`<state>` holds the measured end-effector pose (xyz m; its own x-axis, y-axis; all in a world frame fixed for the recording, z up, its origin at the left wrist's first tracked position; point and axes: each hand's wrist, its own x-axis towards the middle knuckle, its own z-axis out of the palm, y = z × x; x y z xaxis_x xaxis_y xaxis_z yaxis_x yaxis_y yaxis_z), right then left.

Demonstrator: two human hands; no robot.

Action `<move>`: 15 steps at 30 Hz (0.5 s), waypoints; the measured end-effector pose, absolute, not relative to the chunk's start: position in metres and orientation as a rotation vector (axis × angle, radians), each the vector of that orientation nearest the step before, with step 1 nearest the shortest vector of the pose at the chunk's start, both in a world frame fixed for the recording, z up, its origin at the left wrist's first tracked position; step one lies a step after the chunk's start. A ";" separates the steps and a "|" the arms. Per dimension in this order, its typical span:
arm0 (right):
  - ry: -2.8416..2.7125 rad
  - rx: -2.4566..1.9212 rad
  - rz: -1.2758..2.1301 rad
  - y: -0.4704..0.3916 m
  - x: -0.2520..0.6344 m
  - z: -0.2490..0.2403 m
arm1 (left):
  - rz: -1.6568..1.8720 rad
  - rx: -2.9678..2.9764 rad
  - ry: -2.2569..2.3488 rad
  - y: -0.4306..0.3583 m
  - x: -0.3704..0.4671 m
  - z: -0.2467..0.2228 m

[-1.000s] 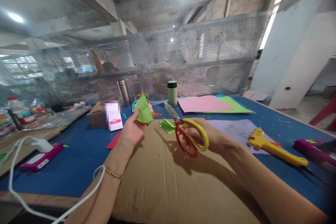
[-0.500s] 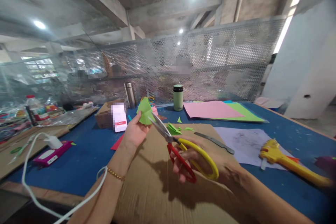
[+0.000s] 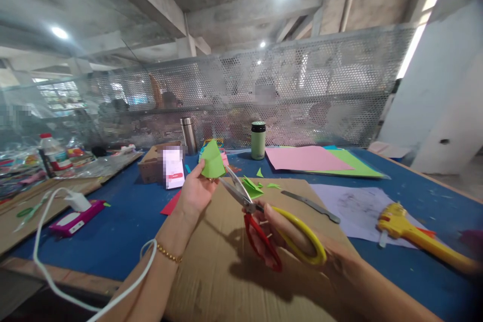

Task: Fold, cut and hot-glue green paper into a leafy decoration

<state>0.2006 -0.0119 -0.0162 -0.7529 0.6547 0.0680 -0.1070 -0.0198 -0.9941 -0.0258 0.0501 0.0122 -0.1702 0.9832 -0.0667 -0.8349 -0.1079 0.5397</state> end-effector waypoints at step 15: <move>-1.614 -0.591 1.744 -0.008 0.185 -0.017 | 1.541 0.403 0.508 0.043 -0.005 0.002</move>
<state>0.1853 -0.0077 -0.0172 -0.6660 0.7367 0.1168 -0.1734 -0.0007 -0.9848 -0.0049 0.0428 0.0022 -0.0375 0.9976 -0.0579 -0.8364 0.0004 0.5481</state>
